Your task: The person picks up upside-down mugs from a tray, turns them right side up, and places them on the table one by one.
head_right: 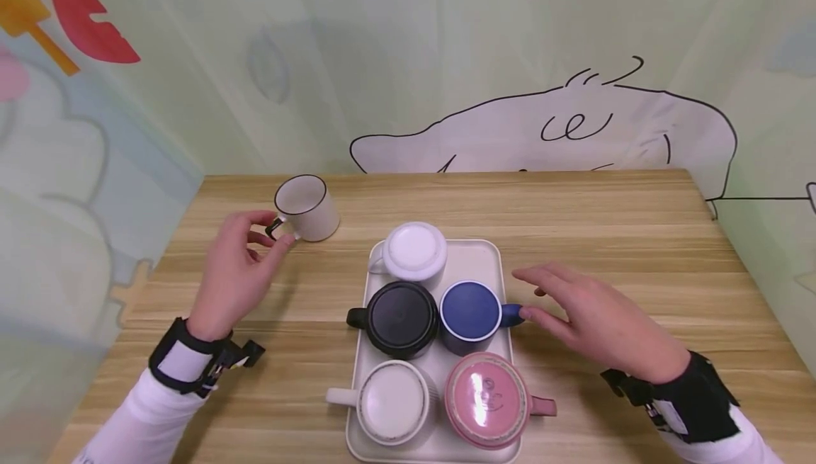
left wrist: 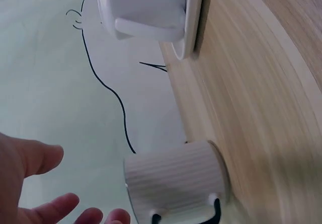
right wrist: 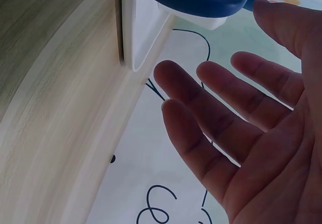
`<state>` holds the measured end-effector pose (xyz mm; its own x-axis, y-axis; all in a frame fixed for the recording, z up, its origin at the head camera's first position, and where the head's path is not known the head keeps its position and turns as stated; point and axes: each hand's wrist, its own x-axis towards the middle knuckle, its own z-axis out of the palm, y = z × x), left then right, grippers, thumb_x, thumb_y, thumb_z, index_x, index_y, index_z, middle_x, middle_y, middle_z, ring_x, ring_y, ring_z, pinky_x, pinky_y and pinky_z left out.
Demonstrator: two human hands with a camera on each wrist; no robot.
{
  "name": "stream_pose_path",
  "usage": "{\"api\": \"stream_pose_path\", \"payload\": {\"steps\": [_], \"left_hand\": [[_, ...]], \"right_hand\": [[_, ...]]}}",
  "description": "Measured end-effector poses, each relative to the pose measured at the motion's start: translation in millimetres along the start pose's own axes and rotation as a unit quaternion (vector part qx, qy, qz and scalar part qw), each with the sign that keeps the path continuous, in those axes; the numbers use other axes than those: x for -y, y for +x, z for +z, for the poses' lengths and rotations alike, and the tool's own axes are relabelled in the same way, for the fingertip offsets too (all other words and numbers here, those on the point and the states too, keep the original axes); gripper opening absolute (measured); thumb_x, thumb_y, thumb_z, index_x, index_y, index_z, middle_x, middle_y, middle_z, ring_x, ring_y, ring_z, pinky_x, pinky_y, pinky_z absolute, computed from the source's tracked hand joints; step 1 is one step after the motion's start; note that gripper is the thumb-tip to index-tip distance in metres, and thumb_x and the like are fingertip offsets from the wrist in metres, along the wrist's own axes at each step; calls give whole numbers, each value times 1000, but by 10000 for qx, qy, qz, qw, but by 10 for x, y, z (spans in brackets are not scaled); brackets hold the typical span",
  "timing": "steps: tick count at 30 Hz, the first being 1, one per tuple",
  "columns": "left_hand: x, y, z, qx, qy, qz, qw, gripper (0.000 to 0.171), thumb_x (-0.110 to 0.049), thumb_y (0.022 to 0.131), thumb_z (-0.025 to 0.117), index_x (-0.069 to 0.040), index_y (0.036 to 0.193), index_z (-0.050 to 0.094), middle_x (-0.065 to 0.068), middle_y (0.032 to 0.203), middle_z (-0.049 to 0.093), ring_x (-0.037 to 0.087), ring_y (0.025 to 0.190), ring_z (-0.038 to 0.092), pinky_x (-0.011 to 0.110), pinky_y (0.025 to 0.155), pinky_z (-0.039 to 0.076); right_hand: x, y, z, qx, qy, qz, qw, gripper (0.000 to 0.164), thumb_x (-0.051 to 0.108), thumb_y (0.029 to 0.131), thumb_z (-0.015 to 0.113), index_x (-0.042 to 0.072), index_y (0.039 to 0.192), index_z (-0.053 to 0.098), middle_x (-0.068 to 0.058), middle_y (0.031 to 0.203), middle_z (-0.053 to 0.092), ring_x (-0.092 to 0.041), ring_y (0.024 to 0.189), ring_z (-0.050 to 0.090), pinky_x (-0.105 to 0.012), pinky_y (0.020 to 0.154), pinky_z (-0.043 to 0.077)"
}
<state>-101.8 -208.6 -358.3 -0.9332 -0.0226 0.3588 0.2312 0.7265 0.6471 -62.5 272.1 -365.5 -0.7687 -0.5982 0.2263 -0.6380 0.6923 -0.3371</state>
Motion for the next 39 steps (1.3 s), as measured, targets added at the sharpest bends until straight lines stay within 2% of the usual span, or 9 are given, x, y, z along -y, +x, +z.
{"api": "stream_pose_path", "payload": {"steps": [7,15,20,26,34,39], "left_hand": [[-125,-63,29,540,54,553,9970,39,-12,98,78,1,132,63,16,121,62,31,102,62,44,75,52],[-143,-125,71,1161,401,1055,9868,43,-21,99,78,-1,135,65,14,129,62,32,115,62,51,95,54],[-132,-156,107,1431,497,1048,9829,45,-24,99,79,-1,135,66,12,129,63,34,117,63,52,99,52],[-101,-190,167,1695,635,1007,9783,47,-26,98,79,-1,135,66,13,132,64,33,124,61,51,106,50],[-32,-240,230,1766,707,1203,9743,51,-26,97,81,1,137,65,16,138,62,35,130,58,52,112,45],[0,-282,258,1897,789,1063,9729,56,-30,98,79,0,142,62,19,146,57,38,137,53,54,117,40]], "right_hand": [[18,7,16,61,31,-52,10000,53,19,94,83,12,144,63,-3,128,71,-11,101,70,-40,82,63],[33,23,55,144,148,-185,9996,52,17,94,83,10,143,64,-3,129,71,-8,100,70,-38,82,63],[37,37,88,88,202,-356,9991,49,14,93,83,9,139,67,-2,127,72,-6,98,69,-37,82,63],[49,45,116,168,275,-258,9991,45,13,93,83,11,136,69,0,124,72,-4,96,68,-34,81,63],[78,57,157,271,492,-186,9982,34,13,95,81,18,128,72,12,114,71,1,93,63,-30,78,61],[86,61,194,346,553,-203,9977,31,11,96,80,19,125,74,16,111,70,-1,97,66,-32,82,62]]}}
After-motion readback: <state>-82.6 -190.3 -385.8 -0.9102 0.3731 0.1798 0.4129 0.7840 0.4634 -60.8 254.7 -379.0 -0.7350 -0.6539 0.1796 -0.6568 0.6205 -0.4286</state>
